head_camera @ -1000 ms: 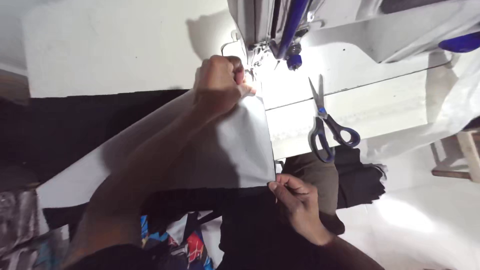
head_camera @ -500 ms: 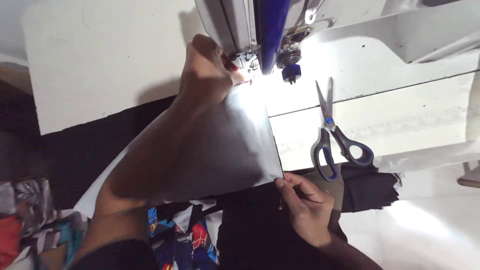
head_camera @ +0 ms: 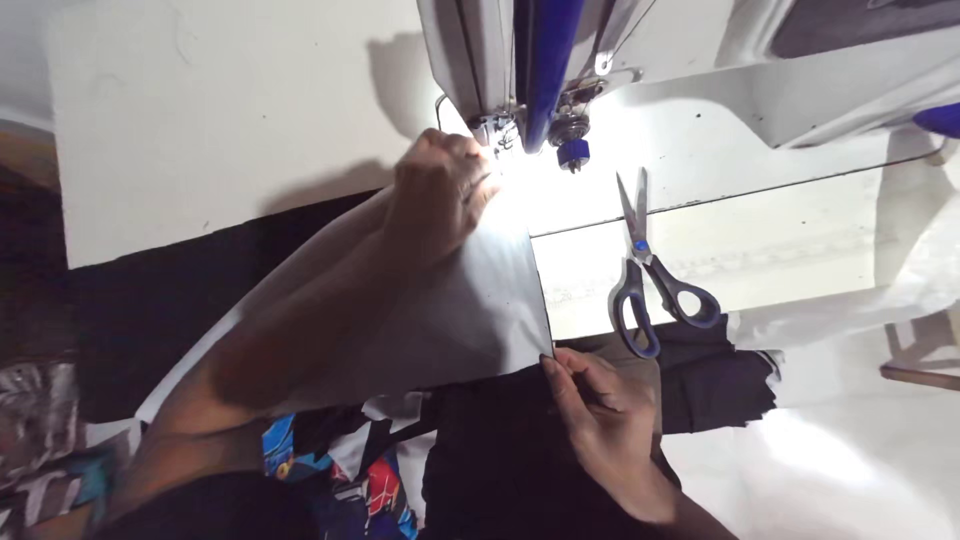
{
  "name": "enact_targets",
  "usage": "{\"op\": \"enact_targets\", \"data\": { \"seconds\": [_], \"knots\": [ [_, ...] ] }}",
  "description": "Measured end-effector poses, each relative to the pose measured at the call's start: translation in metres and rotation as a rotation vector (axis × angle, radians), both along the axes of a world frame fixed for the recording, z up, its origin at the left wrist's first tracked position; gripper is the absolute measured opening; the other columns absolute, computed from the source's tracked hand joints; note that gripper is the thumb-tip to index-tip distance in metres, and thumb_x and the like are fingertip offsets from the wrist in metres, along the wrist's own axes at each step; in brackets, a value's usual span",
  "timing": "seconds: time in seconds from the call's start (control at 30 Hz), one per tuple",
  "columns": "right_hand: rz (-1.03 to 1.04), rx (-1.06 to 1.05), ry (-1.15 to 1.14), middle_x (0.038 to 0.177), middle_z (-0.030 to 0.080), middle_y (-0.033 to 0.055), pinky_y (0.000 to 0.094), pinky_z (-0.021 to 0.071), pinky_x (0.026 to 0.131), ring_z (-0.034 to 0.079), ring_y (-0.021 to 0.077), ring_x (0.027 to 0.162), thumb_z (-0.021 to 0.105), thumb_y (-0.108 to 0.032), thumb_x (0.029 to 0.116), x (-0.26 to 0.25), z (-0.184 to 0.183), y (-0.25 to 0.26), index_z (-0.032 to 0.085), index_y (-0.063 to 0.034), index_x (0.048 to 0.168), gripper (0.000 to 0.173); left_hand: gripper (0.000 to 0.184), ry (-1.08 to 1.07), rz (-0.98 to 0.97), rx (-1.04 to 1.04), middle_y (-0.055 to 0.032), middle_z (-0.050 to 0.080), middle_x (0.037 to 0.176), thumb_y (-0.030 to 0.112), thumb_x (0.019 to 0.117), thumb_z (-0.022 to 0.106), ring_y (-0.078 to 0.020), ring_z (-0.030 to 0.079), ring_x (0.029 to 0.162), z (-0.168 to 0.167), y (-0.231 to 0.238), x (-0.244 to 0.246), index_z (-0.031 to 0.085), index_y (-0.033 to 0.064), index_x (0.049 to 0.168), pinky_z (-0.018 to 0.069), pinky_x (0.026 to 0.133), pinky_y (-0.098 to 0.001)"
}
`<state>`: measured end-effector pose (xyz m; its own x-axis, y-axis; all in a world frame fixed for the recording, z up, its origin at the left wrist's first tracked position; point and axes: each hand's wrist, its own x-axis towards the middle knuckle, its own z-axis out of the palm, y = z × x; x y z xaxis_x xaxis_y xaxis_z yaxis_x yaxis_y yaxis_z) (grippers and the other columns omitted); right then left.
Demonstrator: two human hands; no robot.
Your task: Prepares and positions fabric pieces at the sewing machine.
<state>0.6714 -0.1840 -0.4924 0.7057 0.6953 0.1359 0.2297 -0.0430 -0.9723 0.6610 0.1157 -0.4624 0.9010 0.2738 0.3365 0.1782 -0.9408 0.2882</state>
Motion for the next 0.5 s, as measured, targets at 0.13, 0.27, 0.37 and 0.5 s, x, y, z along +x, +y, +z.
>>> {"op": "enact_targets", "data": {
  "seconds": [0.13,0.27,0.37,0.5],
  "knots": [
    [-0.13,-0.075,-0.383,0.098,0.076,0.0067,0.0281,0.0632,0.073,0.073,0.0094,0.083,0.064,-0.014,0.1007,0.061,0.042,-0.02,0.072,-0.0006,0.111,0.019,0.061,0.056,-0.032,0.007,-0.0166,0.064,0.132,0.065,0.0922,0.061,-0.038,0.054,0.122,-0.008,-0.003,-0.015,0.077,0.0108,0.116,0.0403,0.101,-0.0542],
    [-0.423,-0.508,-0.753,0.156,0.044,0.0254,0.0485,0.0395,0.118,0.045,0.0344,0.145,0.051,-0.03,0.108,0.179,0.052,-0.029,0.041,0.0018,0.154,0.057,0.067,0.077,-0.022,-0.005,-0.0128,0.066,0.131,0.07,0.0904,0.058,-0.0353,0.056,0.12,-0.006,-0.001,-0.011,0.077,0.0122,0.117,0.0423,0.096,-0.0539],
    [-0.511,-0.733,-0.823,0.164,0.036,0.0203,0.0552,0.027,0.124,0.03,0.0384,0.153,0.042,-0.036,0.1098,0.212,0.041,-0.024,0.039,-0.0069,0.159,0.057,0.066,0.065,-0.007,-0.011,-0.011,0.068,0.129,0.07,0.0893,0.059,-0.0351,0.056,0.122,-0.007,0.002,-0.007,0.078,0.0116,0.112,0.0433,0.096,-0.0554],
    [-0.369,-0.904,-0.785,0.153,0.051,0.0189,0.067,0.0363,0.113,0.041,0.044,0.146,0.042,-0.036,0.1102,0.219,0.041,-0.026,0.055,-0.0071,0.148,0.049,0.063,0.053,0.011,-0.031,-0.0103,0.068,0.128,0.069,0.0885,0.061,-0.0346,0.056,0.123,-0.009,0.001,-0.006,0.078,0.0124,0.112,0.0431,0.096,-0.0545]
  ]
}}
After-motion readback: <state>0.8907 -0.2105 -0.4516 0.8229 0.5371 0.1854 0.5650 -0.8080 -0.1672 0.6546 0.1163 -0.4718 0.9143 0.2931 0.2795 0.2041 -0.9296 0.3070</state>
